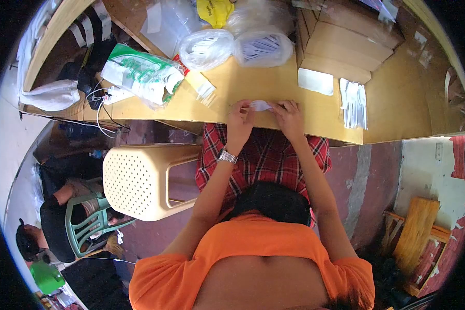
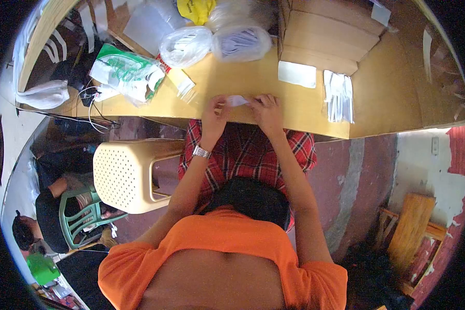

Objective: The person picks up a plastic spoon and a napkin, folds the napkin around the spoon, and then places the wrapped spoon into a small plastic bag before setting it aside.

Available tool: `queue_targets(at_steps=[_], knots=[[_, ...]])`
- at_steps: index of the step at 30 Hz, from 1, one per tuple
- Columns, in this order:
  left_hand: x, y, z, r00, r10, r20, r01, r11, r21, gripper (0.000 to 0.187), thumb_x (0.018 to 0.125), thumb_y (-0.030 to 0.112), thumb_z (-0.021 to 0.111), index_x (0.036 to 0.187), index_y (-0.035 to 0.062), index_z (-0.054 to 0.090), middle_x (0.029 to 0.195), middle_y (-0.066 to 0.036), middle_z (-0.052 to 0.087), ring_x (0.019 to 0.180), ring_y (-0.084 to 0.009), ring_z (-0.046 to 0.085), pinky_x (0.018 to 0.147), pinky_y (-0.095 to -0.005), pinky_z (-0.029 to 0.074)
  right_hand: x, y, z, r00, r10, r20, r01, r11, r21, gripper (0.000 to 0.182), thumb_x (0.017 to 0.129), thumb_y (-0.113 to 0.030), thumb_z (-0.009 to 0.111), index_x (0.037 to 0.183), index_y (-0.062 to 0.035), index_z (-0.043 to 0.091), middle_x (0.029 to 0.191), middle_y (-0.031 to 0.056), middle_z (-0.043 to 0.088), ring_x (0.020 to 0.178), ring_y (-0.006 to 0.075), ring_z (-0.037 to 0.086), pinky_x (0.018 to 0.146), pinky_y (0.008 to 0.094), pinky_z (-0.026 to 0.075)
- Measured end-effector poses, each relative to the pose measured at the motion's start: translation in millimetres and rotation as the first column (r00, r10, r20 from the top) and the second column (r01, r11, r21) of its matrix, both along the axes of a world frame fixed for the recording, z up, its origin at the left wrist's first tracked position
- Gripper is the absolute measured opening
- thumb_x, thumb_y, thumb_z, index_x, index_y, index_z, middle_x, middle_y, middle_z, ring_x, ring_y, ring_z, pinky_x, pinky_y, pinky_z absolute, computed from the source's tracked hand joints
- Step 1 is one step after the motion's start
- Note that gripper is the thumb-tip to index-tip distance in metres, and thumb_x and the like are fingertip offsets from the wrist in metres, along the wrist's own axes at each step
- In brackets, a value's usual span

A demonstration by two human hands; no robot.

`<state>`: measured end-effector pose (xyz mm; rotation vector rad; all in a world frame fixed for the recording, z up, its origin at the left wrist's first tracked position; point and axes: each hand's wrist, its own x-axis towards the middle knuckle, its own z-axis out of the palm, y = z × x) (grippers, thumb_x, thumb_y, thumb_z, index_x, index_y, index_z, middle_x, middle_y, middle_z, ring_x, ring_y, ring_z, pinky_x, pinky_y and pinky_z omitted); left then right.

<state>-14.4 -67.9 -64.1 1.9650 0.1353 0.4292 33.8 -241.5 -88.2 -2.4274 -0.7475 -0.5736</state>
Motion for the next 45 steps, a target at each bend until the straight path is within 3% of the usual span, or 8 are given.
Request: queue_targets(at_steps=[8,11,14,18,24,27,34,45], knots=[[7.8,3.2,-5.4,0.998,-0.047,0.044,0.046,0.999,0.015,0.025,0.084,0.009,0.062,0.105,-0.0024,0.057,0.089,-0.015,0.062,0.077,-0.0198,0.063,0.068,-0.0304,0.051,-1.6,-1.1,0.7,0.999,0.045,0.002,-0.045,0.999,-0.010,0.036,0.072,-0.015,0.064,0.108,-0.0198,0.066,0.091,0.0043,0.059,0.091,0.0246,0.055,0.080,0.0389,0.042],[10.2,-3.6,-1.2,0.985,-0.123,-0.120,0.093,0.968,-0.235,0.022,0.083,0.007,0.061,0.103,-0.0022,0.057,0.085,-0.016,0.064,0.075,-0.0230,0.064,0.067,-0.0325,0.051,-2.2,-0.8,-2.3,0.998,0.061,0.010,-0.061,0.998,0.003,0.031,0.076,-0.016,0.063,0.106,-0.0173,0.066,0.094,0.0056,0.060,0.092,0.0254,0.056,0.082,0.0393,0.042],[7.7,2.6,10.5,0.995,-0.097,0.030,0.093,0.990,0.110,0.018,0.084,0.005,0.060,0.100,-0.0014,0.058,0.081,-0.017,0.064,0.073,-0.0263,0.065,0.065,-0.0339,0.051,-11.5,1.0,5.6,0.998,0.053,-0.020,-0.054,0.998,-0.042,0.026,0.080,-0.020,0.061,0.104,-0.0139,0.065,0.096,0.0078,0.060,0.094,0.0263,0.057,0.083,0.0392,0.043],[-2.7,12.3,19.9,0.986,-0.168,-0.023,0.169,0.979,0.110,0.018,0.084,0.007,0.060,0.100,-0.0008,0.058,0.082,-0.019,0.064,0.072,-0.0299,0.065,0.063,-0.0357,0.050,-46.5,8.6,36.3,0.995,-0.020,-0.093,0.013,0.998,-0.069,0.028,0.085,-0.026,0.058,0.107,-0.0088,0.061,0.097,0.0133,0.061,0.095,0.0303,0.058,0.083,0.0417,0.044],[-15.8,-1.5,34.3,0.927,-0.337,-0.163,0.348,0.937,0.041,0.024,0.085,0.012,0.061,0.106,-0.0003,0.057,0.085,-0.020,0.065,0.074,-0.0297,0.066,0.063,-0.0340,0.051,-52.2,-8.8,33.9,0.530,0.331,-0.780,-0.102,0.939,0.329,0.033,0.091,-0.029,0.053,0.110,-0.0018,0.056,0.101,0.0214,0.060,0.092,0.0375,0.058,0.084,0.0434,0.043],[-16.8,-6.8,40.6,0.945,-0.279,-0.171,0.290,0.956,0.045,0.032,0.086,0.015,0.062,0.113,-0.0013,0.054,0.090,-0.019,0.065,0.073,-0.0262,0.066,0.064,-0.0318,0.052,-44.9,-28.6,53.6,0.726,0.303,-0.618,-0.116,0.939,0.324,0.038,0.089,-0.034,0.056,0.104,0.0001,0.058,0.096,0.0227,0.062,0.088,0.0378,0.060,0.077,0.0412,0.047],[-26.1,-0.5,49.9,0.958,-0.228,-0.176,0.217,0.973,-0.082,0.044,0.085,0.016,0.064,0.122,-0.0020,0.047,0.099,-0.016,0.064,0.078,-0.0191,0.066,0.068,-0.0298,0.054,28.6,-66.0,69.4,0.721,-0.465,-0.513,0.502,0.862,-0.077,0.037,0.079,-0.032,0.069,0.096,0.0003,0.062,0.083,0.0192,0.064,0.073,0.0364,0.063,0.061,0.0409,0.049],[-42.4,26.8,55.2,0.973,-0.183,-0.142,0.173,0.981,-0.085,0.039,0.085,0.011,0.064,0.120,0.0021,0.050,0.100,-0.011,0.065,0.083,-0.0145,0.064,0.072,-0.0269,0.052,69.0,-53.6,39.9,0.855,-0.425,-0.296,0.439,0.898,-0.023,0.038,0.075,-0.030,0.070,0.099,-0.0008,0.064,0.098,0.0188,0.061,0.084,0.0353,0.062,0.071,0.0428,0.050]])
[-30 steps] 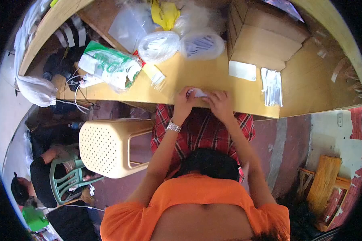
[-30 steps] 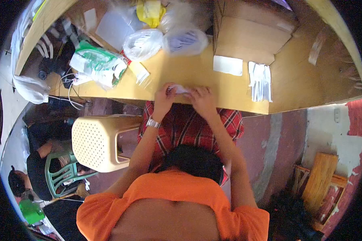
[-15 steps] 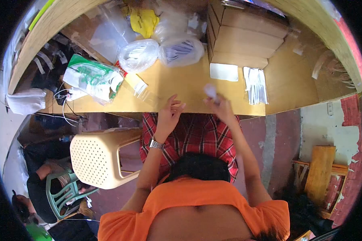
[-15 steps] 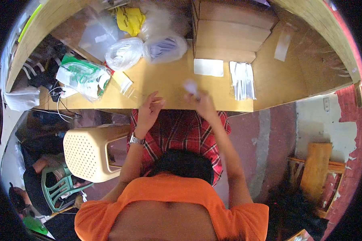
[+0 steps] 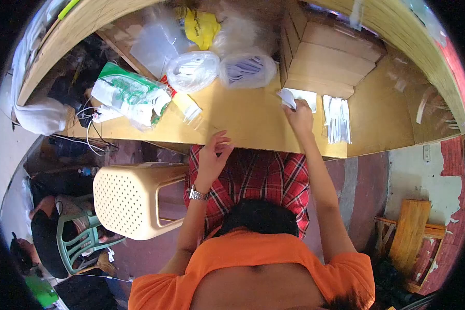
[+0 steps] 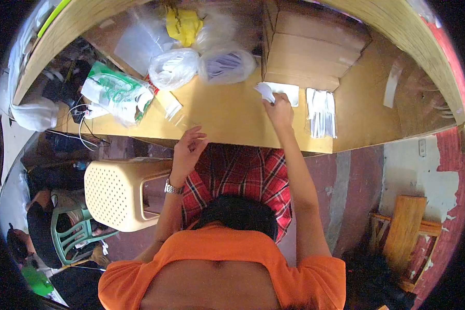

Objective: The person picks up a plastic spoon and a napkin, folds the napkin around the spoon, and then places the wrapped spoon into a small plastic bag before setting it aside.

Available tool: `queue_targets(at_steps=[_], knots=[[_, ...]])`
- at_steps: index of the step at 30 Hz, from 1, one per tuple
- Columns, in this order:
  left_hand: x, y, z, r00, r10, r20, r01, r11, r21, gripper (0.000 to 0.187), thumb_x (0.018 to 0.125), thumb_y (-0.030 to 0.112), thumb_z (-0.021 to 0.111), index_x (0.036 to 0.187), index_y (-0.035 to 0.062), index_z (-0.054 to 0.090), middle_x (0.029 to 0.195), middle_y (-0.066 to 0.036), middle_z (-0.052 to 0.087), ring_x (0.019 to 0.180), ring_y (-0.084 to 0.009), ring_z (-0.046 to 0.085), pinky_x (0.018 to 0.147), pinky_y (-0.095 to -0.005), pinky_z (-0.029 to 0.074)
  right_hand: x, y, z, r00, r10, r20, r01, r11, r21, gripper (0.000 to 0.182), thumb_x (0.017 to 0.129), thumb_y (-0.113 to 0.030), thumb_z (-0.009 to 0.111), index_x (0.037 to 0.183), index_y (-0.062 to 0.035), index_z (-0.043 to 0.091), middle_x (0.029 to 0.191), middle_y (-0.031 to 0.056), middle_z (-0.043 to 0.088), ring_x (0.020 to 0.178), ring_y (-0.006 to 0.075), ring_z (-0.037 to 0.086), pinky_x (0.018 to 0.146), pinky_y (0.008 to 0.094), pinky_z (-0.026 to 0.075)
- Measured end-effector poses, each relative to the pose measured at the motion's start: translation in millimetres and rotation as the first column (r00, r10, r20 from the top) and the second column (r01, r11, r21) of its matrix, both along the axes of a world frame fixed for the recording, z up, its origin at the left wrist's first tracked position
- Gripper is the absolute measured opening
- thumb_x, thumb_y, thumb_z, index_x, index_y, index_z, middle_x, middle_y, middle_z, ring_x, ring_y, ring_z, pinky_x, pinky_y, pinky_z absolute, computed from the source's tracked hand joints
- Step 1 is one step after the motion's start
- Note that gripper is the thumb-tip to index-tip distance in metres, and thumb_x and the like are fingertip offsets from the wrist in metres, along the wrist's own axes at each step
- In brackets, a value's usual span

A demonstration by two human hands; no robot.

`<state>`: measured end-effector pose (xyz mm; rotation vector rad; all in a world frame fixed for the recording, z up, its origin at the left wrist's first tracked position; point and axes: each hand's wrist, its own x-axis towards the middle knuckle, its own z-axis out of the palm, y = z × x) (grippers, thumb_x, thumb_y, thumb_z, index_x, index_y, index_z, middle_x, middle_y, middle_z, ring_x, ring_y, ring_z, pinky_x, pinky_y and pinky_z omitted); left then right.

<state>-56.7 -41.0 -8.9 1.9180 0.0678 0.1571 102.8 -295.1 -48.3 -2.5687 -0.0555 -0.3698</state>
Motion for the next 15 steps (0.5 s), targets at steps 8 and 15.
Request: queue_targets(at_steps=[8,15], knots=[[-5.7,4.0,7.9,1.000,-0.017,-0.001,0.017,1.000,-0.023,0.039,0.084,0.008,0.064,0.120,0.0005,0.050,0.099,-0.013,0.065,0.083,-0.0152,0.065,0.074,-0.0269,0.053,10.2,-10.5,-6.1,0.995,0.101,-0.016,-0.100,0.994,0.042,0.030,0.080,-0.028,0.065,0.090,0.0006,0.066,0.089,0.0226,0.062,0.079,0.0388,0.061,0.069,0.0442,0.049],[-4.3,2.8,4.1,1.000,-0.022,0.008,0.022,0.995,-0.101,0.038,0.085,0.009,0.064,0.120,0.0017,0.050,0.098,-0.012,0.065,0.083,-0.0138,0.065,0.073,-0.0264,0.052,14.8,-4.0,-5.1,0.999,-0.024,0.027,0.019,0.985,0.171,0.032,0.080,-0.028,0.063,0.089,0.0028,0.065,0.074,0.0265,0.062,0.069,0.0406,0.062,0.063,0.0440,0.049]])
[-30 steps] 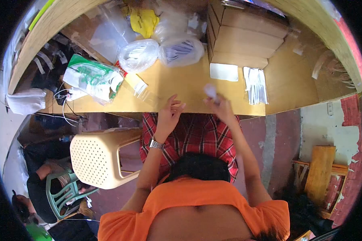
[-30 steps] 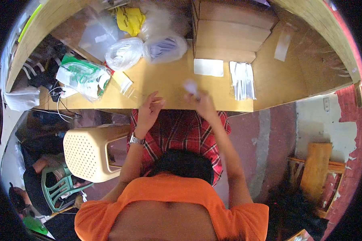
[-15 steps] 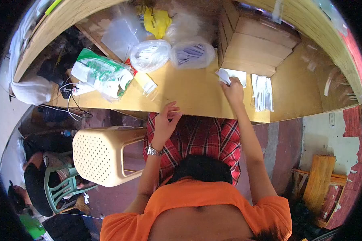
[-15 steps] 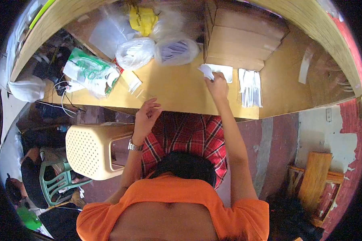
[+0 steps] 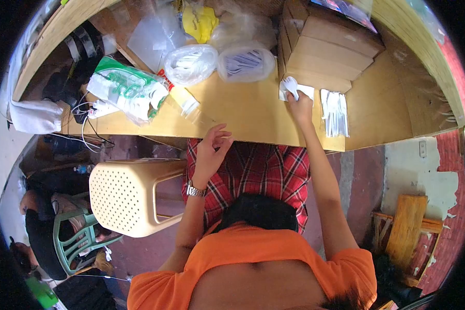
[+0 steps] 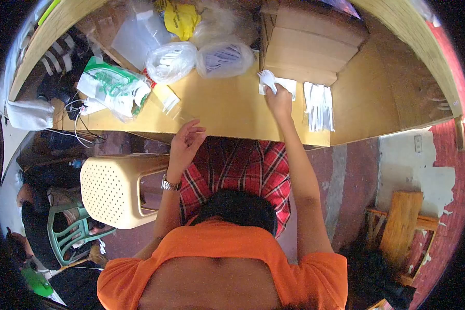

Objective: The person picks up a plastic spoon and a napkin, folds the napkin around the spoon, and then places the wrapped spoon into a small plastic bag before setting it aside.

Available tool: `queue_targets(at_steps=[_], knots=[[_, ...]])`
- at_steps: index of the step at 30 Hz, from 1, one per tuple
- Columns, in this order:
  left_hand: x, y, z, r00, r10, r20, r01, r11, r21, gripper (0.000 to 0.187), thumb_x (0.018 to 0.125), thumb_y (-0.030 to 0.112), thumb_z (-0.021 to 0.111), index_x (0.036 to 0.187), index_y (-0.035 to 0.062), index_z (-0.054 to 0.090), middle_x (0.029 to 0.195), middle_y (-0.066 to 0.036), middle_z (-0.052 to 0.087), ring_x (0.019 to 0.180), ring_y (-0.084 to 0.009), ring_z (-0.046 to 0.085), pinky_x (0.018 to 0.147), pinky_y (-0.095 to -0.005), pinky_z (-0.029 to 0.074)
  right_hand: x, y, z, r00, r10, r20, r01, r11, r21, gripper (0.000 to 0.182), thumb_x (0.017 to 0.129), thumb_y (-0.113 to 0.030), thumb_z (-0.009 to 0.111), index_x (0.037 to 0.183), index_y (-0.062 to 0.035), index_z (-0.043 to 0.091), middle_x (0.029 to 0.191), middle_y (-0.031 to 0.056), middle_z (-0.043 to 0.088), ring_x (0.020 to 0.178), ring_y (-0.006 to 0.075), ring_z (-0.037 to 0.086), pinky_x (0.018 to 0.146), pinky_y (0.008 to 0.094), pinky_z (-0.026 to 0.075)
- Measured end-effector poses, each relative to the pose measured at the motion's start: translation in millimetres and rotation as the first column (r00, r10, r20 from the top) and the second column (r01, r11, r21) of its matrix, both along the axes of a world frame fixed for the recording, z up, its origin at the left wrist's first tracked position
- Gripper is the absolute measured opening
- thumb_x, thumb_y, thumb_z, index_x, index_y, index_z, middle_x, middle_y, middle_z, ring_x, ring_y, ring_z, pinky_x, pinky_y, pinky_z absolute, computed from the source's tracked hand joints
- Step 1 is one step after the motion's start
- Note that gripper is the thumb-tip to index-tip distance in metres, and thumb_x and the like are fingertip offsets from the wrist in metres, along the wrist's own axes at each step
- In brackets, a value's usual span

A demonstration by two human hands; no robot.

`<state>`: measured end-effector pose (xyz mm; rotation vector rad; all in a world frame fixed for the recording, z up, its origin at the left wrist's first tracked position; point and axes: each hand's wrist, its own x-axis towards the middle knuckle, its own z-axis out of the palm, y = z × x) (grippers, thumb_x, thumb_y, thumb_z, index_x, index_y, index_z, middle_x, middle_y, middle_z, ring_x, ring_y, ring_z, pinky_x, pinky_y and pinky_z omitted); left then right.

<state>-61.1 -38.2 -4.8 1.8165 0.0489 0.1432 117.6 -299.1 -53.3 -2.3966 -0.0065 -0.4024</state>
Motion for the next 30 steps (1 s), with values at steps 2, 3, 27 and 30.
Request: queue_targets(at_steps=[2,3,27,30], knots=[[-1.4,-1.5,1.3,1.000,-0.002,-0.012,0.002,1.000,-0.015,0.038,0.085,0.008,0.064,0.119,0.0019,0.050,0.097,-0.011,0.065,0.083,-0.0131,0.064,0.073,-0.0256,0.051,4.4,-4.3,-12.7,1.000,-0.020,0.010,0.019,0.998,0.065,0.030,0.079,-0.025,0.065,0.089,0.0033,0.065,0.073,0.0249,0.063,0.067,0.0372,0.062,0.062,0.0410,0.050],[-1.8,-2.6,1.0,1.000,0.000,-0.023,-0.001,1.000,-0.019,0.037,0.085,0.008,0.064,0.119,0.0018,0.050,0.098,-0.011,0.065,0.083,-0.0126,0.064,0.073,-0.0252,0.051,6.7,-7.0,-18.1,1.000,-0.021,-0.024,0.023,0.993,0.118,0.027,0.079,-0.022,0.066,0.089,0.0031,0.065,0.074,0.0228,0.064,0.067,0.0338,0.063,0.062,0.0385,0.050],[-60.4,-108.0,-47.8,0.435,-0.862,-0.261,0.819,0.499,-0.283,0.036,0.094,0.029,0.051,0.117,0.0009,0.051,0.103,-0.010,0.062,0.096,-0.0193,0.061,0.086,-0.0314,0.047,-18.7,27.7,-21.3,0.994,-0.106,0.034,0.105,0.994,0.026,0.037,0.072,-0.038,0.072,0.090,-0.0067,0.066,0.075,0.0110,0.063,0.062,0.0275,0.061,0.058,0.0389,0.048],[-55.2,-94.6,-66.7,0.403,-0.854,-0.328,0.566,0.514,-0.644,0.035,0.095,0.028,0.050,0.117,0.0019,0.051,0.104,-0.012,0.062,0.101,-0.0215,0.060,0.088,-0.0327,0.047,-20.1,30.4,-18.7,0.993,-0.107,0.043,0.107,0.994,0.003,0.037,0.072,-0.040,0.072,0.088,-0.0068,0.065,0.073,0.0108,0.063,0.062,0.0269,0.061,0.059,0.0393,0.049]])
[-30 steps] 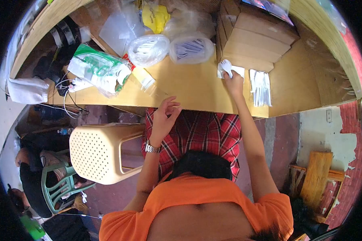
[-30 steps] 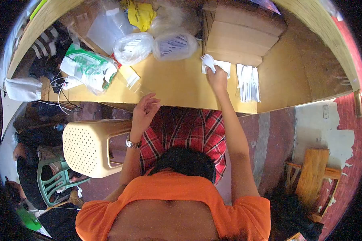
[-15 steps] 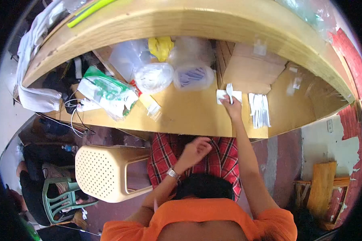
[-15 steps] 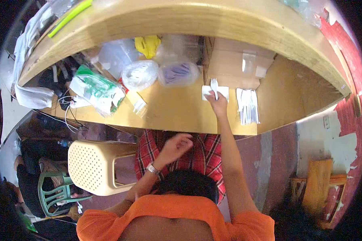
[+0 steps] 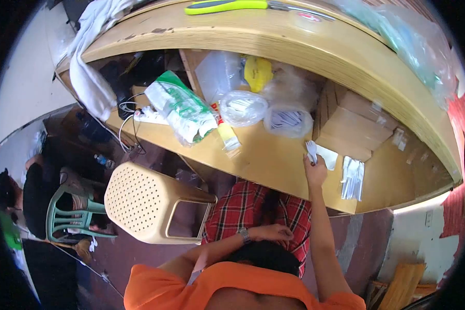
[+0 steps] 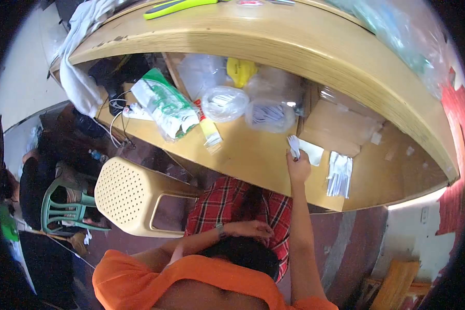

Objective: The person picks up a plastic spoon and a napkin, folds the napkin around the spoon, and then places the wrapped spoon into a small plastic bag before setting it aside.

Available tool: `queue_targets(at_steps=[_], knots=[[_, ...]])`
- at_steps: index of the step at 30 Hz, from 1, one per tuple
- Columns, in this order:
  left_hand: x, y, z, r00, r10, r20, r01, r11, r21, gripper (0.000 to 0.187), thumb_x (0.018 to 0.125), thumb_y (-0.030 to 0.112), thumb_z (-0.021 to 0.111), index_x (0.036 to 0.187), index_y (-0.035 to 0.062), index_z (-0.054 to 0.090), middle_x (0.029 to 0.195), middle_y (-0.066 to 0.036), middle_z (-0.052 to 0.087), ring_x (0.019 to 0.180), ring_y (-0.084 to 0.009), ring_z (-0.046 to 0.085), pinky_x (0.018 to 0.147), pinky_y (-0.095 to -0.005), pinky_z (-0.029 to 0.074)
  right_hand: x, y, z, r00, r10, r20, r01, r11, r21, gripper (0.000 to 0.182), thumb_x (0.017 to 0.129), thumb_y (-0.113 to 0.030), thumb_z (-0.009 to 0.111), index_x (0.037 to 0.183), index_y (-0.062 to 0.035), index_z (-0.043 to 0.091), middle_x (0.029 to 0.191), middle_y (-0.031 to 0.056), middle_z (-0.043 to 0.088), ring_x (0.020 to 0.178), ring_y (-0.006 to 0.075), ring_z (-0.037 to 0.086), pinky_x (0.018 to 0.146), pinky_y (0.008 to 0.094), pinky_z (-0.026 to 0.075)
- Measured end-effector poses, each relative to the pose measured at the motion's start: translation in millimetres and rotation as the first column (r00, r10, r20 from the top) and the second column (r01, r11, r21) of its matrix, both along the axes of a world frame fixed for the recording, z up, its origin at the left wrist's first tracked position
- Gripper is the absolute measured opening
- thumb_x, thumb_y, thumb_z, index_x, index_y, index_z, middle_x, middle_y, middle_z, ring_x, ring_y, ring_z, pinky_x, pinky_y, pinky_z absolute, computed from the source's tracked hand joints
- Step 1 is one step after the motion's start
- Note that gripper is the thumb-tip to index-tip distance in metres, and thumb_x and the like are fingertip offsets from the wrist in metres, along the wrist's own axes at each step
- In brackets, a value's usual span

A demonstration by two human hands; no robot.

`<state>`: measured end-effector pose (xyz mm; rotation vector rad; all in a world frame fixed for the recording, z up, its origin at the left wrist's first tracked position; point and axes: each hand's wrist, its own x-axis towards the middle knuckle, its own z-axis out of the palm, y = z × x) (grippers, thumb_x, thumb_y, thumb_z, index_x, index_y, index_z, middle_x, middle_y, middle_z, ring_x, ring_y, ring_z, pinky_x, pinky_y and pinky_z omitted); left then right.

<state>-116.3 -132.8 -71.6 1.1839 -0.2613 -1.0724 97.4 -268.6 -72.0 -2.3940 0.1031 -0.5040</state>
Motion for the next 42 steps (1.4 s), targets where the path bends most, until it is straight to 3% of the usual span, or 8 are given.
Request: queue_targets(at_steps=[4,8,17,24,34,36,39,42], knots=[[12.8,19.4,-59.9,0.740,-0.039,-0.671,-0.279,0.891,-0.359,0.038,0.093,0.033,0.053,0.117,0.0034,0.050,0.110,-0.018,0.060,0.099,-0.0277,0.062,0.088,-0.0365,0.049,-1.0,1.8,-4.2,0.997,0.015,0.074,-0.006,0.992,-0.125,0.040,0.075,-0.041,0.069,0.090,-0.0043,0.062,0.079,0.0124,0.063,0.066,0.0287,0.062,0.061,0.0407,0.049],[16.6,18.1,-64.1,0.754,0.196,-0.627,-0.378,0.910,-0.170,0.029,0.093,0.029,0.051,0.107,0.0040,0.054,0.104,-0.019,0.063,0.100,-0.0291,0.061,0.091,-0.0400,0.048,2.4,3.2,-1.2,1.000,0.000,0.020,0.002,0.996,-0.094,0.039,0.079,-0.039,0.065,0.092,-0.0024,0.061,0.080,0.0142,0.064,0.067,0.0306,0.063,0.061,0.0411,0.049],[24.1,32.5,-91.1,0.671,0.348,-0.654,-0.577,0.799,-0.167,0.025,0.093,0.024,0.051,0.107,0.0035,0.053,0.100,-0.016,0.063,0.097,-0.0267,0.062,0.085,-0.0394,0.052,-2.0,5.3,-3.6,0.999,0.015,0.048,-0.004,0.973,-0.230,0.035,0.083,-0.033,0.059,0.100,-0.0029,0.060,0.088,0.0144,0.062,0.071,0.0321,0.063,0.063,0.0430,0.050],[29.4,32.5,-94.5,0.634,0.735,-0.241,-0.717,0.675,0.171,0.028,0.093,0.021,0.051,0.113,0.0013,0.053,0.099,-0.014,0.062,0.091,-0.0226,0.062,0.083,-0.0372,0.052,-3.0,1.1,-5.4,0.999,0.023,0.023,-0.020,0.992,-0.121,0.035,0.083,-0.035,0.058,0.101,-0.0045,0.060,0.085,0.0130,0.064,0.071,0.0317,0.063,0.064,0.0420,0.049],[33.7,10.4,-100.3,0.822,0.564,0.081,-0.564,0.783,0.262,0.021,0.090,0.018,0.052,0.101,0.0010,0.055,0.083,-0.007,0.061,0.076,-0.0172,0.061,0.068,-0.0311,0.050,0.0,9.0,17.0,0.983,-0.098,-0.158,0.086,0.993,-0.085,0.039,0.083,-0.041,0.062,0.095,-0.0039,0.061,0.074,0.0121,0.064,0.067,0.0248,0.063,0.062,0.0362,0.048],[29.5,-1.1,-111.7,0.828,0.547,0.121,-0.560,0.803,0.202,0.018,0.089,0.016,0.053,0.098,0.0008,0.056,0.081,-0.008,0.061,0.075,-0.0172,0.061,0.067,-0.0308,0.049,9.5,-7.2,8.5,0.996,-0.001,-0.092,0.017,0.985,0.173,0.037,0.085,-0.039,0.061,0.095,-0.0026,0.062,0.071,0.0069,0.062,0.064,0.0190,0.059,0.060,0.0340,0.047],[24.5,-11.1,-117.6,0.501,0.456,0.735,-0.758,0.641,0.119,0.017,0.088,0.014,0.053,0.097,0.0002,0.056,0.082,-0.010,0.062,0.073,-0.0176,0.060,0.065,-0.0298,0.049,22.4,-39.5,-34.7,0.999,0.000,0.055,-0.035,0.763,0.645,0.031,0.089,-0.032,0.058,0.094,-0.0021,0.063,0.065,-0.0009,0.055,0.058,0.0094,0.048,0.054,0.0274,0.041],[35.4,0.9,-63.6,0.475,0.457,0.752,-0.796,0.588,0.145,0.015,0.085,0.010,0.057,0.097,0.0004,0.056,0.082,-0.012,0.062,0.072,-0.0193,0.060,0.064,-0.0307,0.049,-7.9,-61.9,-5.7,0.999,0.022,-0.032,0.016,0.510,0.860,0.025,0.093,-0.029,0.053,0.087,-0.0057,0.061,0.058,-0.0078,0.041,0.047,0.0019,0.032,0.041,0.0206,0.024]])
